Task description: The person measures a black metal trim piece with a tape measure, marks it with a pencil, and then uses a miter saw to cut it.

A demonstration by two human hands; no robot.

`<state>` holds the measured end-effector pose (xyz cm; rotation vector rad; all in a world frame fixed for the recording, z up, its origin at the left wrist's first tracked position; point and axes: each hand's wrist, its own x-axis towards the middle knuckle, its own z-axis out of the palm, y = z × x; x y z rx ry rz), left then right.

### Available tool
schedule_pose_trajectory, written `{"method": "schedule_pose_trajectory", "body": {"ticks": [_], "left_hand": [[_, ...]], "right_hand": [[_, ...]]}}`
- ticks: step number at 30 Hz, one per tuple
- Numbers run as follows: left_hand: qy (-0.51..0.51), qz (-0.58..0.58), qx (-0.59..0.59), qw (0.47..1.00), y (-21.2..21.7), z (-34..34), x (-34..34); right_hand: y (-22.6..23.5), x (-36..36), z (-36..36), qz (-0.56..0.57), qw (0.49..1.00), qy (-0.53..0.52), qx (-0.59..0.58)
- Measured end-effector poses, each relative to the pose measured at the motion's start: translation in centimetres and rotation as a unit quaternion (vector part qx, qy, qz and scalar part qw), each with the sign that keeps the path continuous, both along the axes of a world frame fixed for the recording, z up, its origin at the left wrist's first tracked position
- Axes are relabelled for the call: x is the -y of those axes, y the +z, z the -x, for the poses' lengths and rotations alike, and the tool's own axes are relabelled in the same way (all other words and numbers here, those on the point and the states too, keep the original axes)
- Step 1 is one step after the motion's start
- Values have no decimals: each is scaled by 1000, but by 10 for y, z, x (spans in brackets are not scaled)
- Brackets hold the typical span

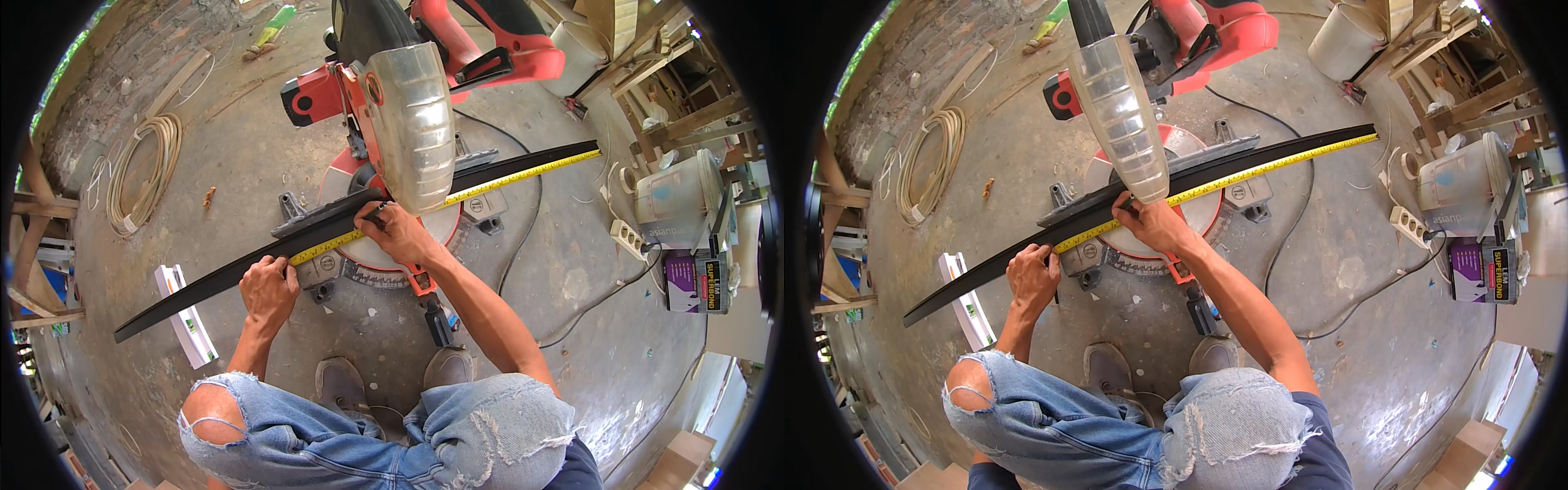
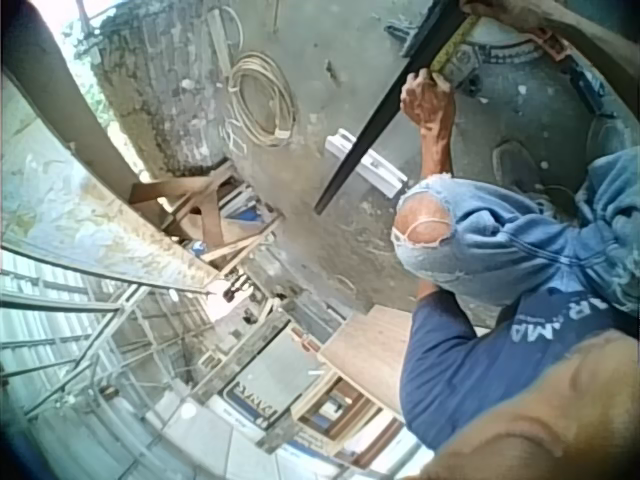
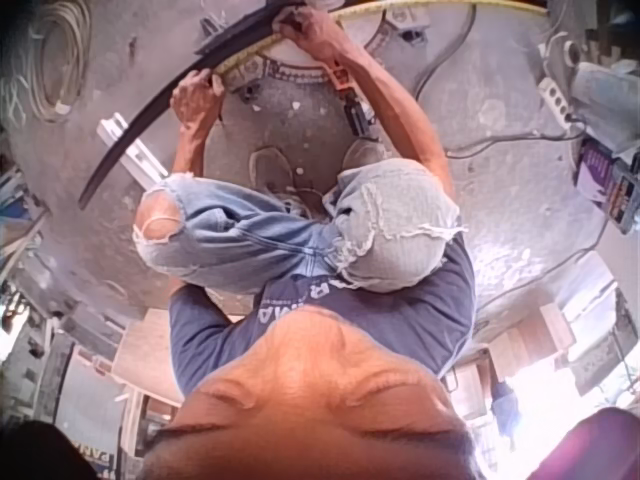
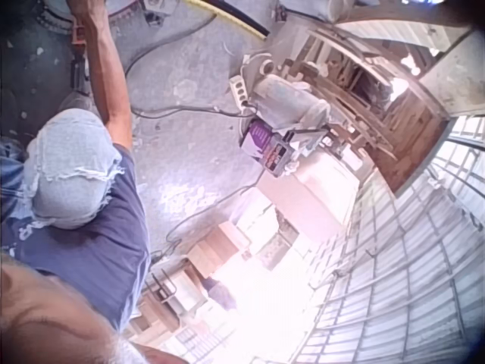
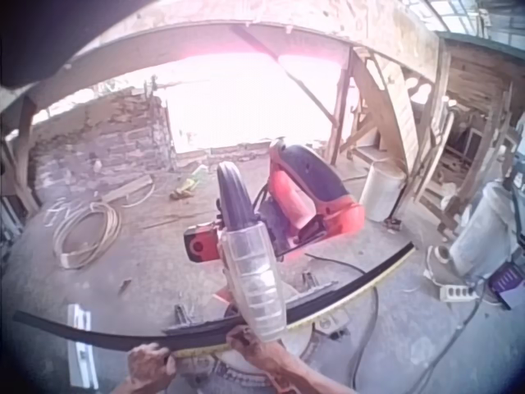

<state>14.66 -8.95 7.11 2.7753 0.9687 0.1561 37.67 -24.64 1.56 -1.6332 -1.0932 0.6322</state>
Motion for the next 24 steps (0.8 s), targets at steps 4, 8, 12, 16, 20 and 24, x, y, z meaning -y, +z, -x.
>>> {"method": "schedule_pose_trajectory", "body": {"ticks": [4, 8, 12, 16, 20, 24], "left_hand": [[5, 6, -4, 1000, 4, -1, 1], [7, 9, 5, 1000, 2, -1, 1], [-1, 3, 0, 1000, -2, -2, 1], [-10, -16, -7, 1000, 2, 1, -3], [-10, -14, -5, 1000, 1, 0, 0], [-8, -13, -13, 1000, -2, -4, 5]], "right_hand": [[-2, -1, 1, -16, 1000, -5, -13], [4, 0, 0, 12, 1000, -1, -5], [15, 3, 2, 17, 996, -31, -81], [20, 0, 3, -5, 997, -40, -63], [16, 0, 1, -21, 997, -39, -67], [13, 5, -3, 1, 998, -33, -58]]}}
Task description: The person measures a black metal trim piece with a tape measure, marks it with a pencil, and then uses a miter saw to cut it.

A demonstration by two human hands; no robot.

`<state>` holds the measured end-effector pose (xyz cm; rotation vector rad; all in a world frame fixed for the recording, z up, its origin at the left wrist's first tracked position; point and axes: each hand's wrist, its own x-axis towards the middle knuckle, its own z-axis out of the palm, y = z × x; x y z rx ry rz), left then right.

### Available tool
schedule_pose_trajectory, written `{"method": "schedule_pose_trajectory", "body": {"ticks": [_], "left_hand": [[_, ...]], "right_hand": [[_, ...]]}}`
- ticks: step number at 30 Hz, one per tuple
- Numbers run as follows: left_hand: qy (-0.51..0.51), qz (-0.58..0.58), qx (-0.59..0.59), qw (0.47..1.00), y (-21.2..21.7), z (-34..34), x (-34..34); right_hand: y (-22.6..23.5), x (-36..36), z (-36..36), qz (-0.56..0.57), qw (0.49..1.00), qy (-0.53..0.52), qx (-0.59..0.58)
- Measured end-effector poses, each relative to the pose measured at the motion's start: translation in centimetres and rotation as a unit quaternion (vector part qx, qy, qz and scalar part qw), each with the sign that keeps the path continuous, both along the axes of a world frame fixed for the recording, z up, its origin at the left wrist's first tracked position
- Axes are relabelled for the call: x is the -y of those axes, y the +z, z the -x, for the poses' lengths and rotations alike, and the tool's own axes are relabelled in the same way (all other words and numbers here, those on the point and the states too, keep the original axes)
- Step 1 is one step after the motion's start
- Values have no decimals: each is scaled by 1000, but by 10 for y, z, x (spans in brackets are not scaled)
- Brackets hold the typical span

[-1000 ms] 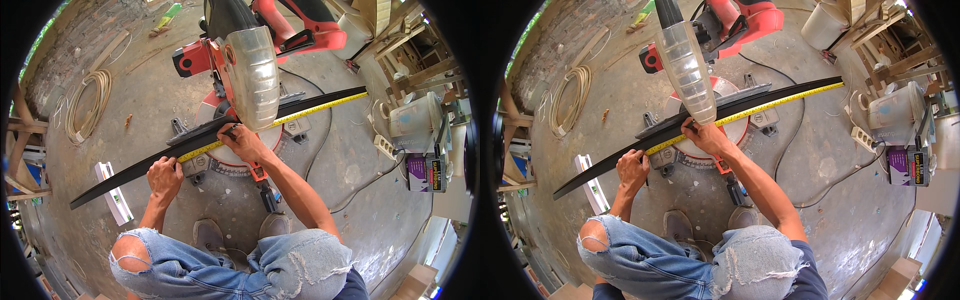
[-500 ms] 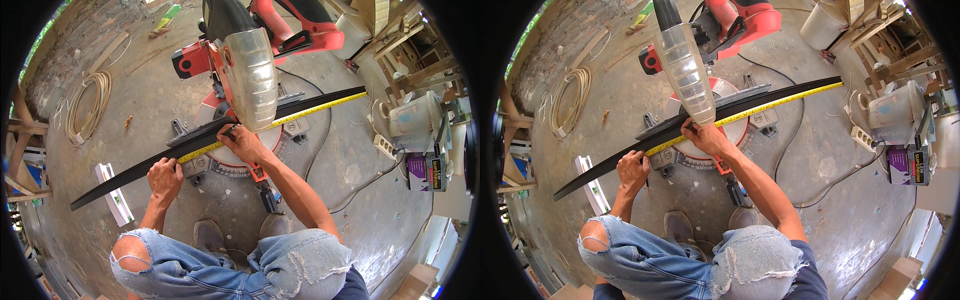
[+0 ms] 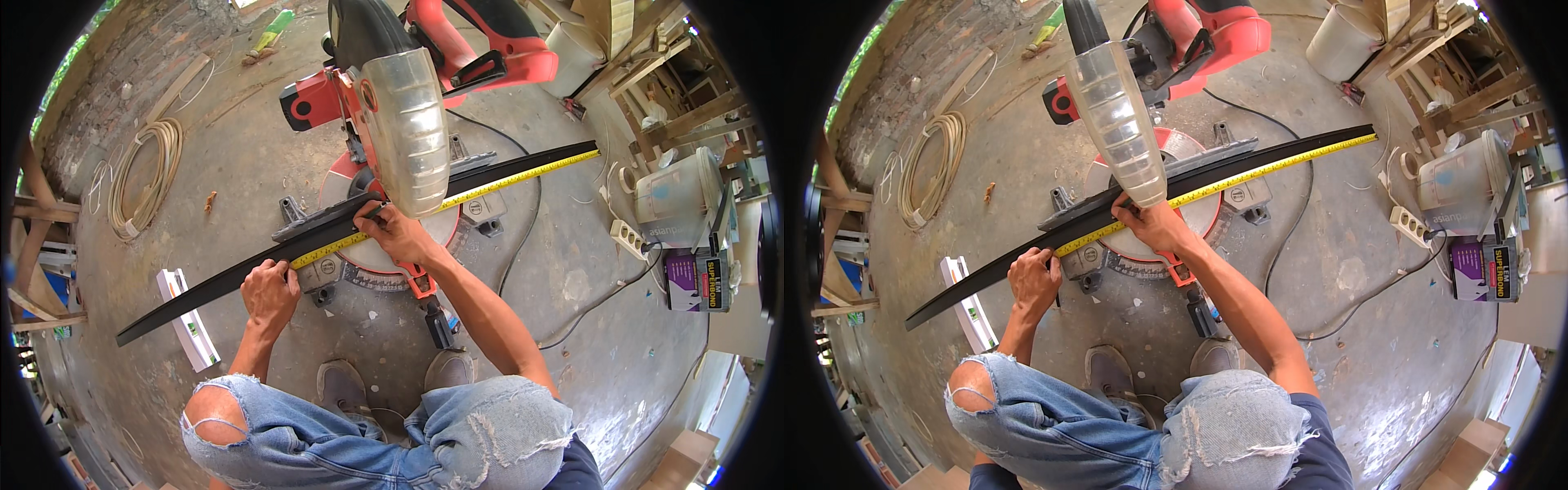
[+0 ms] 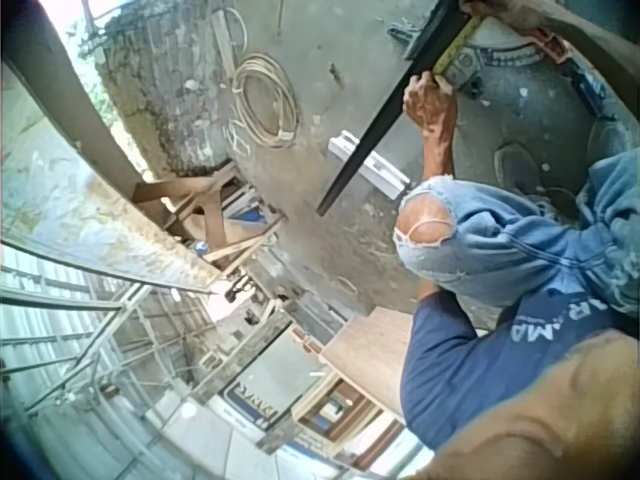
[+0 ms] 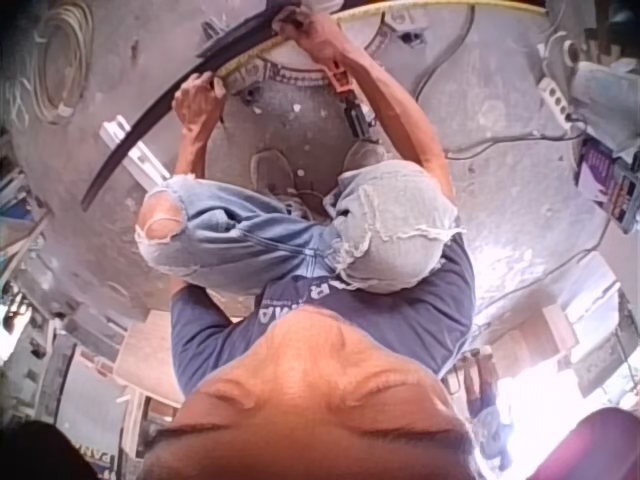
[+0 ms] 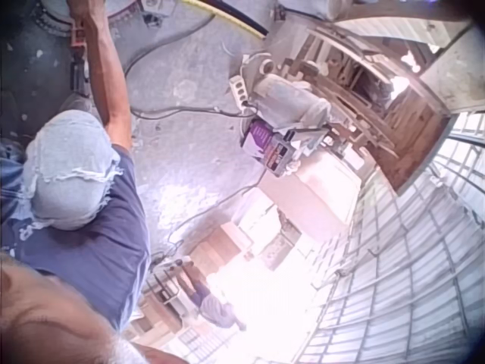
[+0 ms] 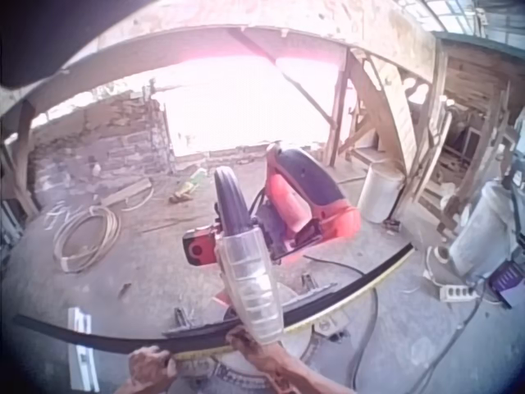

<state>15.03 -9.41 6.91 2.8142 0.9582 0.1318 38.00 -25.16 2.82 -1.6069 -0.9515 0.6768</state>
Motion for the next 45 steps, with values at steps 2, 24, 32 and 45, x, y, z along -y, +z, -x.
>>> {"method": "schedule_pose_trajectory", "body": {"ticks": [2, 24, 32, 45], "left_hand": [[2, -2, -3, 1000, 2, 1, 0], [-43, 201, 86, 975, -2, 21, -14], [-47, 414, 77, 906, -12, 31, -1], [10, 408, -19, 913, -46, 157, -8]], "right_hand": [[-3, -2, 1, -12, 1000, 4, 8], [37, 82, 29, -198, 980, -24, -23], [37, 193, 52, -277, 899, -255, -222], [-22, 236, 67, -49, 835, -423, -350]]}}
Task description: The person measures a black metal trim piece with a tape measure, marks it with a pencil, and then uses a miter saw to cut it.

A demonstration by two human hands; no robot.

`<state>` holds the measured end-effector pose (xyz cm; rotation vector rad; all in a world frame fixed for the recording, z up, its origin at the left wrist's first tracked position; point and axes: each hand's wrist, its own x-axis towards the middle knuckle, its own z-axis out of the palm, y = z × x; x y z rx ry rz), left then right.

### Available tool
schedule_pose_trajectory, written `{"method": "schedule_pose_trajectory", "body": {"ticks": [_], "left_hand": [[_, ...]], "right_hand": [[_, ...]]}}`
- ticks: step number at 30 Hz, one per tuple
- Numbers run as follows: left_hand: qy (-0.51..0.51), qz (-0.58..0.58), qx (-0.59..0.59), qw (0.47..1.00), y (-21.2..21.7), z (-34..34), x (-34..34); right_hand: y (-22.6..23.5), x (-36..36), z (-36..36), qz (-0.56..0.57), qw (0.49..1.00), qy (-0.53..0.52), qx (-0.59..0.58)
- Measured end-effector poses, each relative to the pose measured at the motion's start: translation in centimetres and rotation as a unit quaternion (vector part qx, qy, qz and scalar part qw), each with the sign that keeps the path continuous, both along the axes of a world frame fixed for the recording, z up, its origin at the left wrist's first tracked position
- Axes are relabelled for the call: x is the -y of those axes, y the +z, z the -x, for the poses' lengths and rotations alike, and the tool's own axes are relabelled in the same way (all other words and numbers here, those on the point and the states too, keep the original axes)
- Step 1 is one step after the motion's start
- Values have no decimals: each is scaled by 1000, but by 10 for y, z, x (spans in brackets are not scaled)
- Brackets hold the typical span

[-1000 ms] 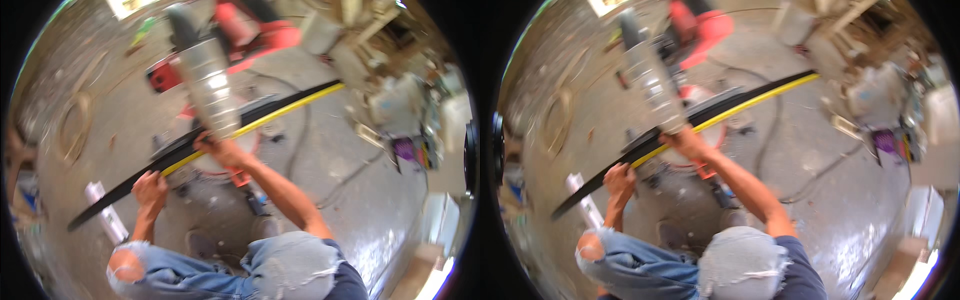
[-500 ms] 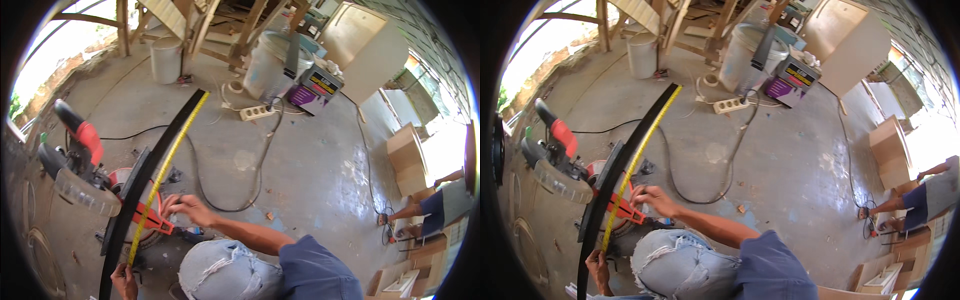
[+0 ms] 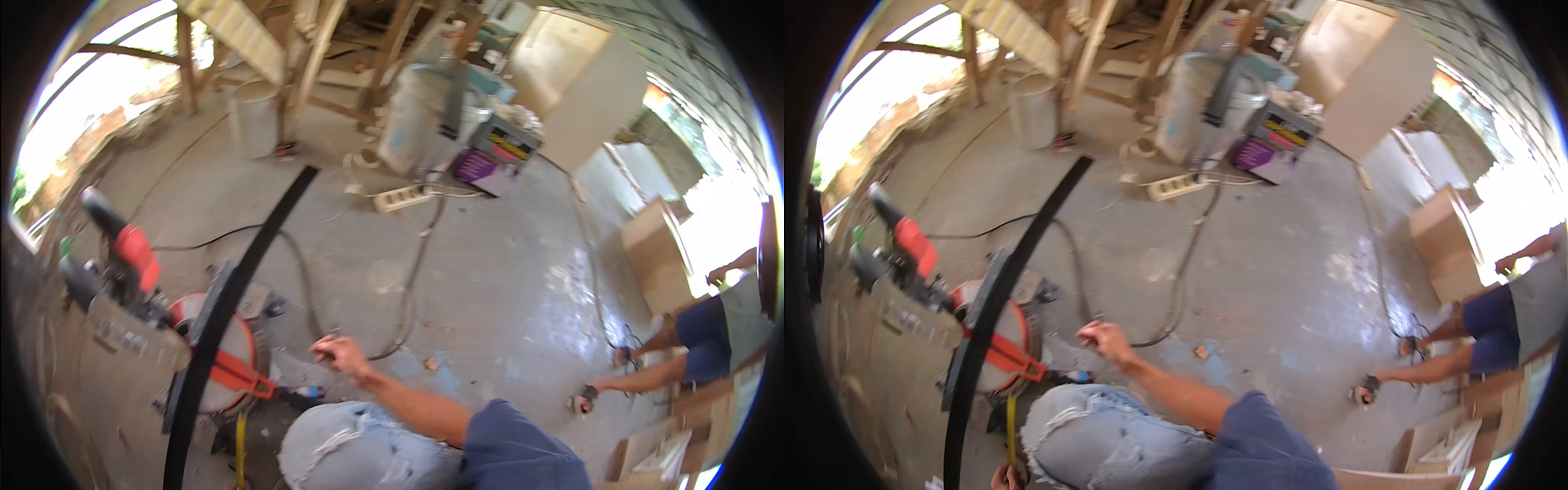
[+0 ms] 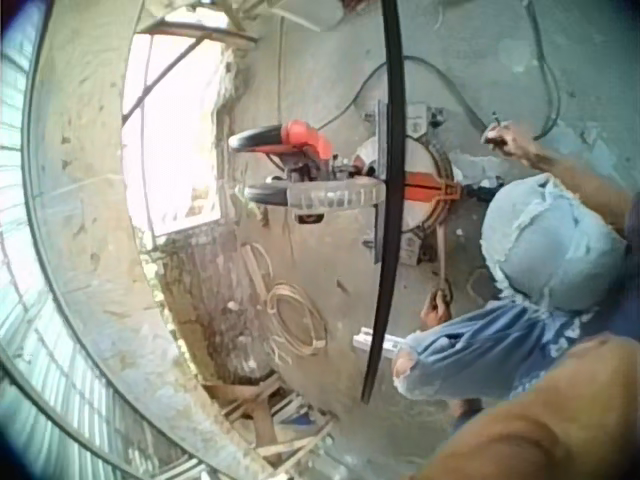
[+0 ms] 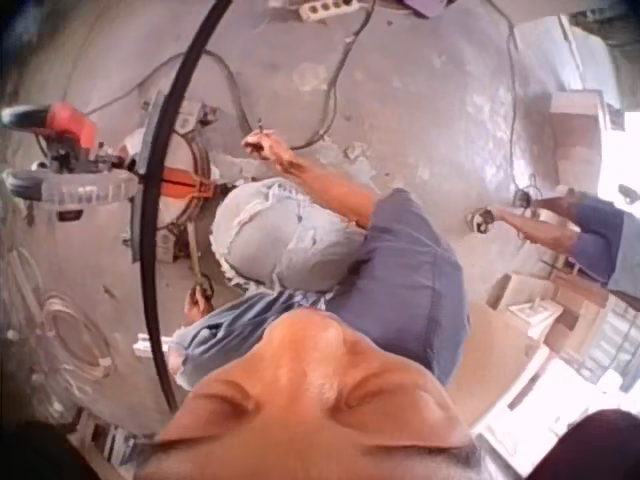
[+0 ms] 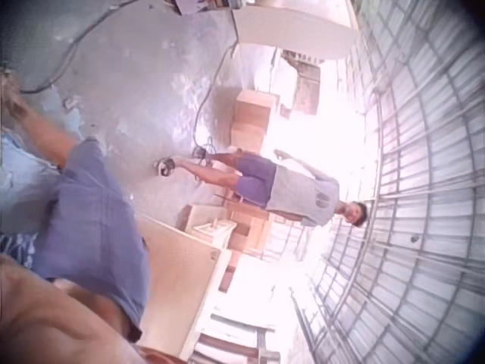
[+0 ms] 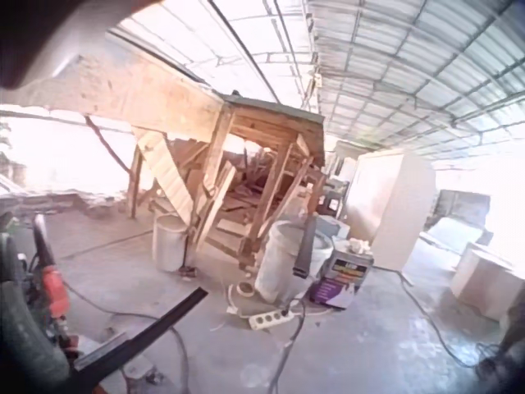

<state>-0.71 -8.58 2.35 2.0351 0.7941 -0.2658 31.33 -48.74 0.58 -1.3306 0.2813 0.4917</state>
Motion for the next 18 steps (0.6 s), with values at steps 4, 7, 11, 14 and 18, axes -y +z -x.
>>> {"method": "schedule_pose_trajectory", "body": {"ticks": [4, 7, 11, 14, 18], "left_hand": [[-93, -21, -42, 995, -47, -32, 24], [-130, -75, 13, 989, -52, -46, 28], [-151, -135, 70, 977, -67, -46, 47], [-161, -174, 98, 967, -82, -37, 70], [-183, -212, 126, 952, -89, -60, 71]], "right_hand": [[-41, -35, 6, 37, 996, 79, 16], [-41, -71, -4, 18, 991, 125, 52], [-52, -90, -35, 138, 980, 114, 86], [-57, -88, -59, 160, 985, 6, 57], [-40, -114, -108, 188, 981, -23, 45]]}}
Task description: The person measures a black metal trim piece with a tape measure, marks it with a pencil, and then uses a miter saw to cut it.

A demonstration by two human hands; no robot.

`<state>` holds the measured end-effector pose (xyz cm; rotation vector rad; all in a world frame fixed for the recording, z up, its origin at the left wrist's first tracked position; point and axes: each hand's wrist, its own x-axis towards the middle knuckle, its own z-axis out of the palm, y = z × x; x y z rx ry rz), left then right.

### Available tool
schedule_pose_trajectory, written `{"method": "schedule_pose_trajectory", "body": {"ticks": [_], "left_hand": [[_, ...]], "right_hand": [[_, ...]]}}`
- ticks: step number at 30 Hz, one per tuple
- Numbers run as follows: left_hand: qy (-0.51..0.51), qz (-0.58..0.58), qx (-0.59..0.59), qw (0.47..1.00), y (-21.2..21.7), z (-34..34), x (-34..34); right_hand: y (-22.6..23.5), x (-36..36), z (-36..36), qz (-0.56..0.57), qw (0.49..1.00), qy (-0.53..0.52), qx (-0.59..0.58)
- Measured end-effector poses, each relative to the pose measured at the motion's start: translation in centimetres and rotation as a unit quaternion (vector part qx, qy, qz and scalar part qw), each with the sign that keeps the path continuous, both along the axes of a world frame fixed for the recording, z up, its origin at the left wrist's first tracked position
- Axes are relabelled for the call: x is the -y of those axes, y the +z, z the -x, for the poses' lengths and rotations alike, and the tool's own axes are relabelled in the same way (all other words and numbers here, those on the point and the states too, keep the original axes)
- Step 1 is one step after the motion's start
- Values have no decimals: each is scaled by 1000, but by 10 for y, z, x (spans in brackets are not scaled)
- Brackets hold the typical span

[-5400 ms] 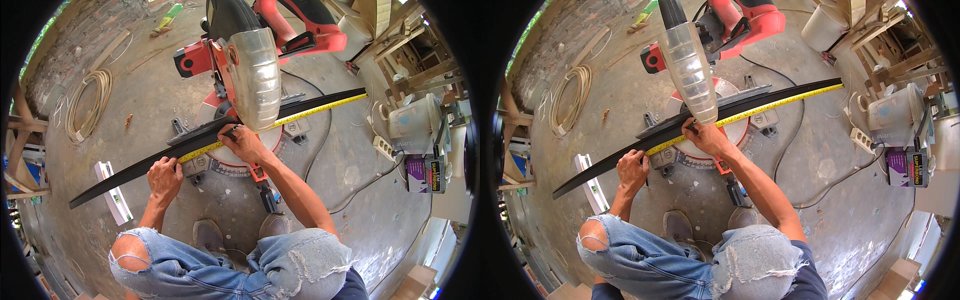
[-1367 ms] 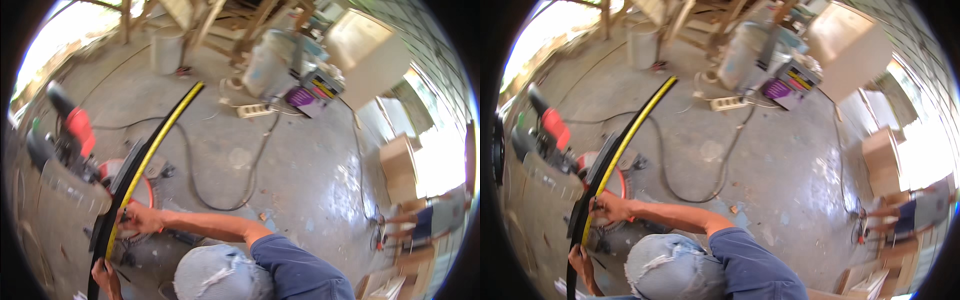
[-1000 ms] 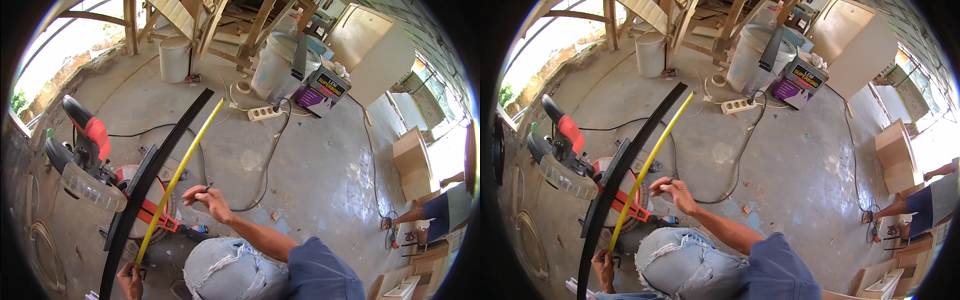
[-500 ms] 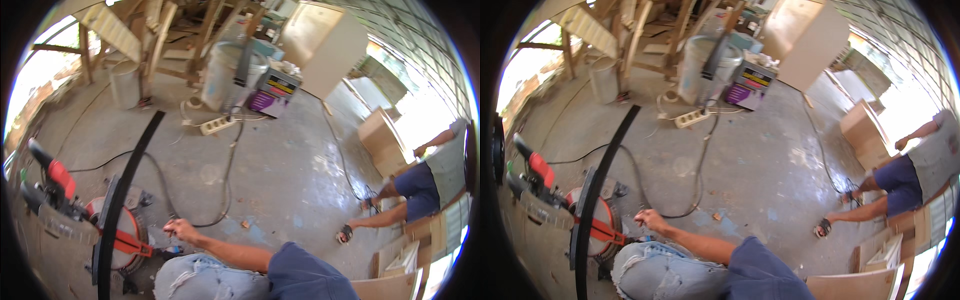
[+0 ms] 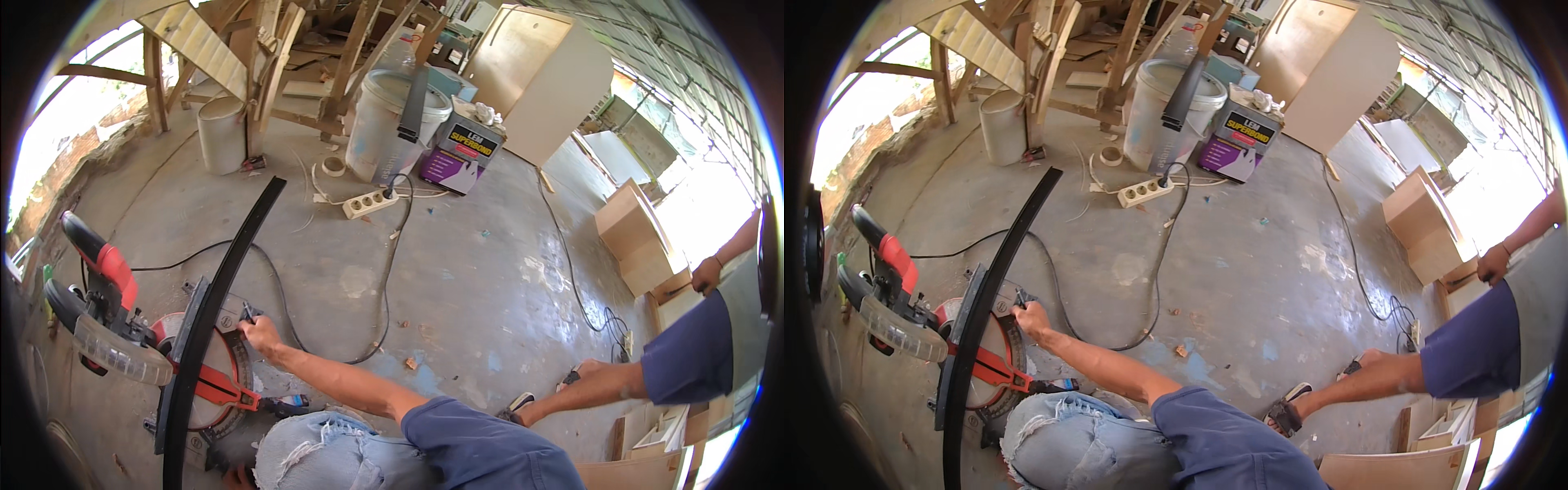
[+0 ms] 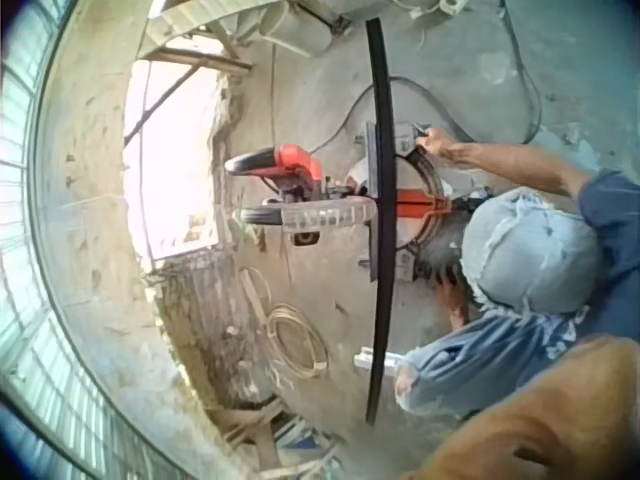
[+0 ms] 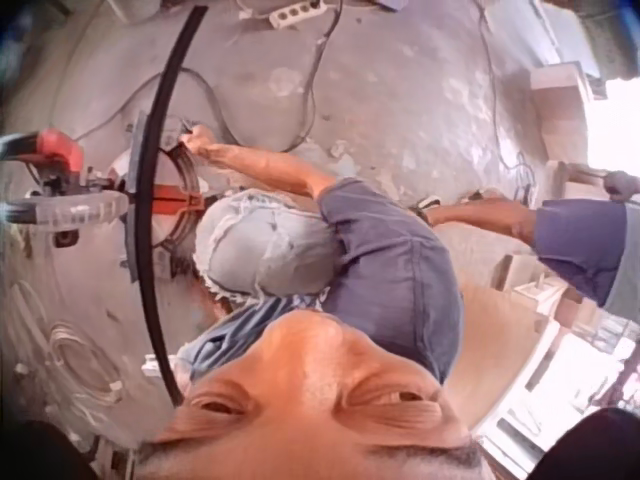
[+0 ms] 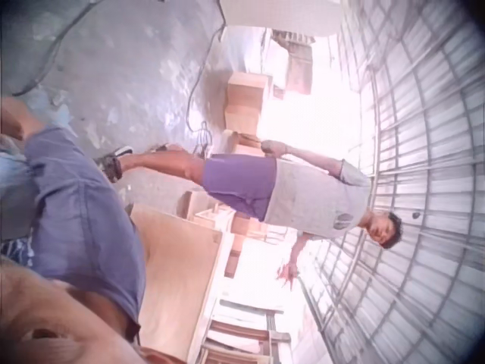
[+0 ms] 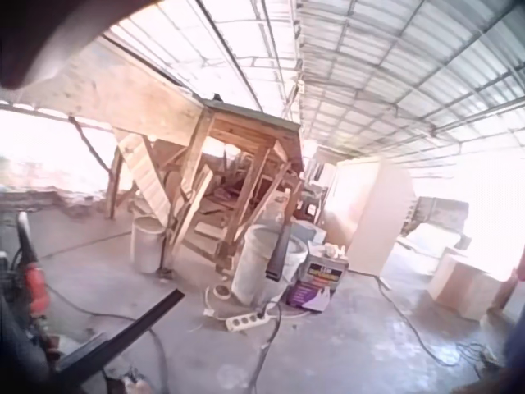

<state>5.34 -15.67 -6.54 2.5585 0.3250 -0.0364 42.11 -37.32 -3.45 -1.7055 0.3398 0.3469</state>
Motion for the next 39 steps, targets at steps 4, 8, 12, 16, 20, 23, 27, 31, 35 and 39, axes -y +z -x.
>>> {"method": "schedule_pose_trajectory", "body": {"ticks": [4, 8, 12, 16, 20, 23, 27, 31, 35, 39], "left_hand": [[-71, -98, 97, 988, 13, -20, -7], [-12, -2, 60, 998, 34, -21, 12], [-26, -97, 105, 989, 59, -21, 2], [96, -151, 211, 961, 67, -14, -32], [224, -266, 200, 916, 118, -21, -91], [190, -243, 164, 937, 128, -18, -128], [120, -149, 35, 981, 106, -19, -151], [98, -115, 62, 987, 109, -43, -133], [102, -119, 87, 984, 103, -55, -122], [130, -91, 131, 979, 104, -52, -121]], "right_hand": [[24, -25, -10, 171, 985, 4, 28], [14, 19, -22, 181, 972, -64, 134], [10, 15, -46, 167, 963, -150, 149], [-6, 31, -83, 125, 972, -121, 160], [-14, 18, -99, 40, 985, -74, 150], [-10, 12, -101, -38, 997, -22, 71], [-11, 16, -104, -66, 994, 4, 86], [-13, 38, -122, -126, 988, -39, 81], [1, 46, -142, -134, 989, -8, 55], [-32, 46, -161, -102, 992, -16, 66]]}}
